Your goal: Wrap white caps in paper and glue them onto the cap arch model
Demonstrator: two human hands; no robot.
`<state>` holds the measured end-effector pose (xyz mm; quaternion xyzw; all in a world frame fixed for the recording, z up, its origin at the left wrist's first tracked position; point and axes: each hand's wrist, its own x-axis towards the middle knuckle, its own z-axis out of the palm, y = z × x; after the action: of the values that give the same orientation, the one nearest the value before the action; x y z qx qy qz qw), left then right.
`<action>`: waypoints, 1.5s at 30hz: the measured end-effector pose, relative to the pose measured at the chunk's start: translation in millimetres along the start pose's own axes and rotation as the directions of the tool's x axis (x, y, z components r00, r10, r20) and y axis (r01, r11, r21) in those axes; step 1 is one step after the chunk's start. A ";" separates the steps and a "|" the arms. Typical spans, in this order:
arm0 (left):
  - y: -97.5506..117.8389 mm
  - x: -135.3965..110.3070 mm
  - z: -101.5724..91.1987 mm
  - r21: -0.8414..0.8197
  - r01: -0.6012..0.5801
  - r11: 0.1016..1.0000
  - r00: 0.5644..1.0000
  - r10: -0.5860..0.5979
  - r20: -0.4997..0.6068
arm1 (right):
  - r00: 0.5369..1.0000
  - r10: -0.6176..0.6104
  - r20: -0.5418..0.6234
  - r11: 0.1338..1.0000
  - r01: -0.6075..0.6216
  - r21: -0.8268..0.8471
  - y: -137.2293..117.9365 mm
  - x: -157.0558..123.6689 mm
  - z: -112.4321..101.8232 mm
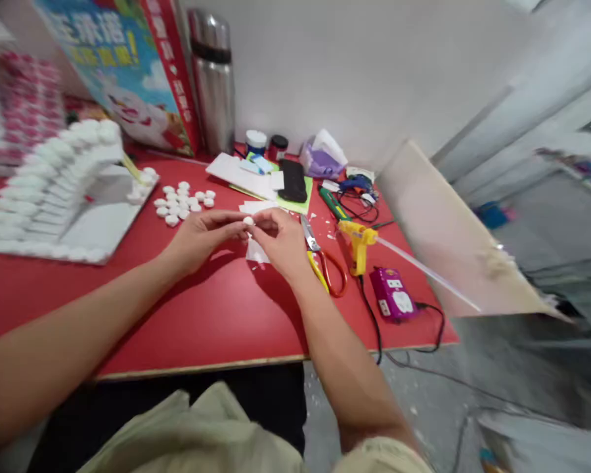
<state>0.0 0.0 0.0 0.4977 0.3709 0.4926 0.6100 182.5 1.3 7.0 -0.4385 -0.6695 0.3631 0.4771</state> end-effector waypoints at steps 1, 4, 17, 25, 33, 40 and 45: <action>-0.2 0.0 -0.2 0.012 -0.010 1.000 1.000 0.010 -0.016 | 0.999 -0.037 -0.006 0.998 0.036 -0.058 0.0 -0.9 1.1; -0.7 0.4 -0.8 0.043 -0.056 0.998 0.998 0.058 -0.040 | 0.995 -0.099 -0.005 0.986 0.097 -0.134 -0.3 -3.0 3.9; -7.9 2.2 -3.3 0.355 -0.434 0.828 0.893 0.448 0.047 | 0.868 0.461 0.187 0.779 -0.496 0.382 -16.8 -3.6 0.1; -8.9 -0.2 -2.3 0.468 -0.533 0.705 0.837 0.521 0.169 | 0.868 0.455 0.199 0.773 -0.496 0.395 -17.6 -4.2 4.2; -9.5 1.4 -3.7 0.483 -0.560 0.673 0.817 0.546 0.187 | 0.879 0.433 0.201 0.800 -0.477 0.365 -14.6 -4.4 1.0; 9.2 4.6 -13.4 0.469 -0.496 0.731 0.850 0.519 0.089 | 0.884 0.432 0.178 0.835 -0.467 0.292 -18.2 -2.5 -5.5; 42.2 8.5 -36.1 0.431 -0.201 0.879 0.936 0.302 -0.180 | 0.918 0.396 -0.020 0.859 -0.362 0.361 -12.7 1.7 -13.3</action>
<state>-41.8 17.8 33.1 0.5939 0.4683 0.5371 0.3737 191.9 -0.7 22.8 -0.4861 -0.4716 0.5422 0.4973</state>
